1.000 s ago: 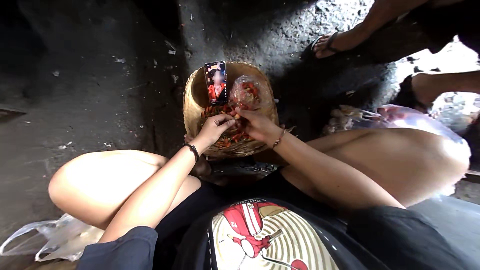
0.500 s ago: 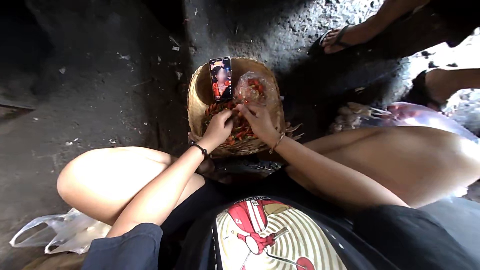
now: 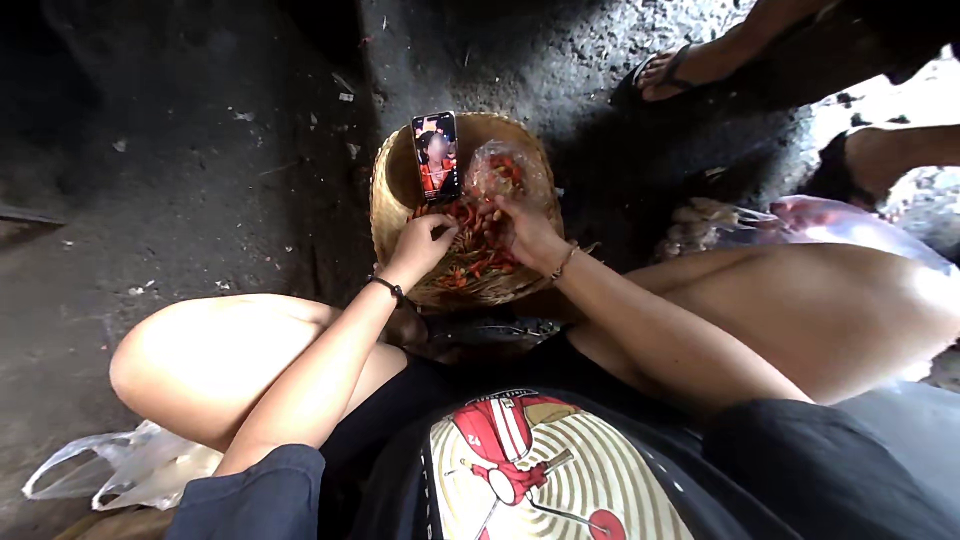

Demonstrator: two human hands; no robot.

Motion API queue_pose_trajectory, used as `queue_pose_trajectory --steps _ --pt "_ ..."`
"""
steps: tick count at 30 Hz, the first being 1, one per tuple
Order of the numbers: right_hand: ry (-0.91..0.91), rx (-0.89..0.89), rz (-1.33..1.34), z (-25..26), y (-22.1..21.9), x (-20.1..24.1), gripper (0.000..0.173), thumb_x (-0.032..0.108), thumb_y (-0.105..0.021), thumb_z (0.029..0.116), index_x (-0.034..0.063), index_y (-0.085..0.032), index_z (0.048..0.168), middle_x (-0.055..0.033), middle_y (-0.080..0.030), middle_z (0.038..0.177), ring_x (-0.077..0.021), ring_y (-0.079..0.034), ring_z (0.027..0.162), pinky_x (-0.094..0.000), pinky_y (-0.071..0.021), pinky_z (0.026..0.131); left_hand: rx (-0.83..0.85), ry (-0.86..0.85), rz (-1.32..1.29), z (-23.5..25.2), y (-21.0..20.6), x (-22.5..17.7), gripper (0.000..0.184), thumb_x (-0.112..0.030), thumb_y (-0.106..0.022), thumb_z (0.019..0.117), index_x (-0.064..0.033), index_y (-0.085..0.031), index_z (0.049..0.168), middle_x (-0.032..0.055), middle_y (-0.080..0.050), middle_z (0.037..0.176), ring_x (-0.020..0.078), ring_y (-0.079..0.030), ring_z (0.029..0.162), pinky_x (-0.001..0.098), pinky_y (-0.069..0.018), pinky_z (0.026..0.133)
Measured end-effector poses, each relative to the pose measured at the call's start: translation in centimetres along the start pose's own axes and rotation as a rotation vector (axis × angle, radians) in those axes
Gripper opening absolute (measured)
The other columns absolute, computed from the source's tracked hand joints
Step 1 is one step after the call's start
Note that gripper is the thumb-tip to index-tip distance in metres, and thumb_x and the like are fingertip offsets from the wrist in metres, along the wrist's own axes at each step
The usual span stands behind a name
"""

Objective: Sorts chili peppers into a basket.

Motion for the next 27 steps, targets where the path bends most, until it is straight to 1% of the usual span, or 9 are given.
queue_pose_trajectory --steps 4,6,7,9,11,14,18,22,27 --pt "0.116 0.038 -0.547 1.2 0.4 -0.1 0.036 0.019 -0.036 0.1119 0.0004 -0.067 0.113 -0.0056 -0.060 0.091 -0.0119 -0.056 0.077 -0.0299 -0.0507 0.073 0.117 0.147 0.292 -0.2 -0.6 2.2 0.035 -0.019 -0.071 0.0969 -0.0051 -0.069 0.128 0.0225 -0.063 0.132 0.0385 -0.060 0.126 0.0581 -0.0465 0.107" --pt "0.152 0.114 -0.938 1.2 -0.3 -0.8 0.032 0.015 -0.042 0.1099 -0.0001 -0.067 0.123 -0.0196 -0.067 0.115 -0.0291 -0.065 0.106 -0.0485 -0.0515 0.095 0.126 0.138 0.289 -0.3 -1.2 2.2 0.037 -0.020 -0.069 0.0977 -0.0089 -0.067 0.132 0.0203 -0.062 0.137 0.0368 -0.059 0.129 0.0583 -0.0466 0.108" --pt "0.179 0.168 -1.107 1.2 -0.9 -1.3 0.028 0.013 -0.049 0.1069 0.0003 -0.065 0.125 -0.0223 -0.067 0.121 -0.0351 -0.065 0.114 -0.0551 -0.0502 0.100 0.132 0.125 0.283 -0.3 -1.5 2.1 0.036 -0.021 -0.068 0.0987 -0.0107 -0.067 0.134 0.0184 -0.062 0.138 0.0351 -0.059 0.130 0.0574 -0.0468 0.108" --pt "0.270 0.251 -1.396 1.1 -1.9 -2.3 0.027 0.014 -0.061 0.1009 0.0025 -0.065 0.126 -0.0219 -0.065 0.124 -0.0382 -0.064 0.117 -0.0581 -0.0512 0.100 0.136 0.097 0.270 -0.2 -1.9 1.8 0.034 -0.022 -0.065 0.1006 -0.0118 -0.068 0.133 0.0158 -0.063 0.138 0.0324 -0.060 0.130 0.0555 -0.0471 0.109" --pt "0.328 0.287 -1.577 0.7 -2.4 -3.0 0.031 0.013 -0.065 0.0982 0.0060 -0.066 0.128 -0.0218 -0.062 0.126 -0.0391 -0.063 0.117 -0.0566 -0.0533 0.096 0.147 0.097 0.255 -0.2 -2.0 1.5 0.032 -0.022 -0.064 0.1020 -0.0113 -0.068 0.132 0.0160 -0.063 0.137 0.0321 -0.059 0.130 0.0548 -0.0463 0.110" --pt "0.334 0.299 -1.645 0.9 -2.1 -3.6 0.033 0.014 -0.065 0.0993 0.0068 -0.066 0.131 -0.0237 -0.060 0.133 -0.0411 -0.059 0.124 -0.0565 -0.0522 0.099 0.156 0.101 0.245 -0.2 -2.0 1.3 0.029 -0.023 -0.062 0.1034 -0.0113 -0.069 0.130 0.0161 -0.064 0.135 0.0316 -0.060 0.128 0.0541 -0.0468 0.109" --pt "0.353 0.291 -1.690 0.9 -2.1 -3.8 0.022 0.016 -0.062 0.1017 0.0001 -0.073 0.114 -0.0244 -0.061 0.131 -0.0419 -0.060 0.123 -0.0583 -0.0530 0.097 0.168 0.099 0.239 -0.3 -2.2 1.2 0.029 -0.021 -0.061 0.1039 -0.0103 -0.069 0.129 0.0159 -0.063 0.137 0.0319 -0.059 0.130 0.0539 -0.0461 0.110" --pt "0.314 0.270 -1.739 -0.1 -2.8 -2.4 0.026 0.020 -0.059 0.1041 -0.0010 -0.074 0.107 -0.0210 -0.062 0.129 -0.0384 -0.061 0.122 -0.0555 -0.0534 0.097 0.183 0.080 0.245 -0.3 -2.6 1.2 0.029 -0.020 -0.061 0.1038 -0.0084 -0.069 0.129 0.0169 -0.063 0.137 0.0321 -0.060 0.129 0.0530 -0.0459 0.111" --pt "0.269 0.268 -1.646 -0.1 -2.8 -1.7 0.032 0.022 -0.062 0.1032 0.0031 -0.066 0.129 -0.0221 -0.063 0.129 -0.0396 -0.060 0.124 -0.0567 -0.0508 0.101 0.179 0.063 0.249 -0.3 -2.7 1.2 0.031 -0.019 -0.062 0.1028 -0.0065 -0.068 0.130 0.0179 -0.063 0.137 0.0332 -0.059 0.130 0.0529 -0.0458 0.111"
Point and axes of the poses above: each hand's wrist, its own z-axis towards the middle knuckle, its own y-axis out of the back of the hand, x = y × z, the point moved 7 cm from there along z, towards the middle knuckle
